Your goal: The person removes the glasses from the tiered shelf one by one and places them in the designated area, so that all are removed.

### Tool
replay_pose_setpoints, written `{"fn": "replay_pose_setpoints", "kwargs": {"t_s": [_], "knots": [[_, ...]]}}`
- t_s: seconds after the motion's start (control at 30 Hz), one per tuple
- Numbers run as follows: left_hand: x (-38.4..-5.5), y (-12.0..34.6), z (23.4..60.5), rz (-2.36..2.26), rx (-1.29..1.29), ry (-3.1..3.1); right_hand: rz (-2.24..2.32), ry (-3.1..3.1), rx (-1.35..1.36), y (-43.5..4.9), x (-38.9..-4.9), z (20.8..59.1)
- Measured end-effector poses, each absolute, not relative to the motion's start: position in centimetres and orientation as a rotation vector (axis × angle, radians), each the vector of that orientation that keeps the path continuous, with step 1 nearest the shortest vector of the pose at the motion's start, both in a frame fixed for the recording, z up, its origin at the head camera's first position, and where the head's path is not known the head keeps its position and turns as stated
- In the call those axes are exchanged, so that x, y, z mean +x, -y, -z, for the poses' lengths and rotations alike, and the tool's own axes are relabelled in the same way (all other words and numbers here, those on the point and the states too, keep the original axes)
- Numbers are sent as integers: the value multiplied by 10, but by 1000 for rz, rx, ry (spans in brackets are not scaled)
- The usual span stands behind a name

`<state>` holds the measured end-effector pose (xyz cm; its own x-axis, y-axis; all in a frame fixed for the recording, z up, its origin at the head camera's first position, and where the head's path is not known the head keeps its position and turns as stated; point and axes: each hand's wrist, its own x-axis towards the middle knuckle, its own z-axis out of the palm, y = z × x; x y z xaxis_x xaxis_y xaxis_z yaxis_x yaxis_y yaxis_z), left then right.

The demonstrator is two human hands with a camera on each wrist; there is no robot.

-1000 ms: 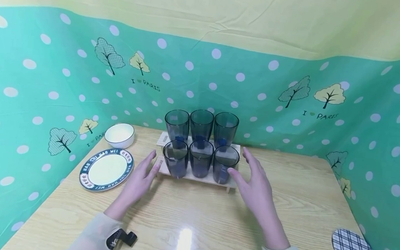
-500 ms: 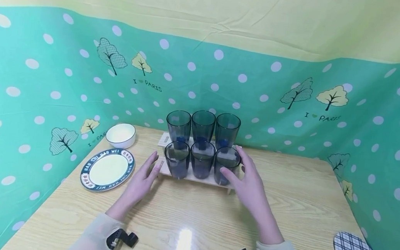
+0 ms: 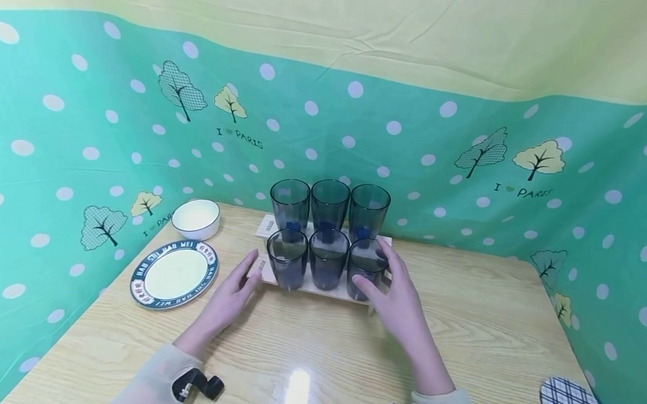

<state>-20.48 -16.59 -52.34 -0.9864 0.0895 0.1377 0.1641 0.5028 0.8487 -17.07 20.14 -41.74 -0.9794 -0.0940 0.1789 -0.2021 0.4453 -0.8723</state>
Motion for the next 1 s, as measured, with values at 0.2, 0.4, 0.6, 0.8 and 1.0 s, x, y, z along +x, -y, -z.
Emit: {"fn": "replay_pose_setpoints", "kwargs": {"t_s": [0.2,0.4,0.6,0.8,1.0], "knots": [[-205,165,526,1479,-234,2672,-1593,2563,272,-202,-171,419],[-203,165,526,1455,-209,2694,-1606,2553,278,-201,-171,420],[-201,165,526,1458,-160,2722,-1617,2551,277,-201,-172,420],[-200,164,525,1468,-146,2724,-1623,2553,263,-202,-172,421],[-201,165,526,1475,-150,2723,-1639,2564,226,-203,-172,422]]}}
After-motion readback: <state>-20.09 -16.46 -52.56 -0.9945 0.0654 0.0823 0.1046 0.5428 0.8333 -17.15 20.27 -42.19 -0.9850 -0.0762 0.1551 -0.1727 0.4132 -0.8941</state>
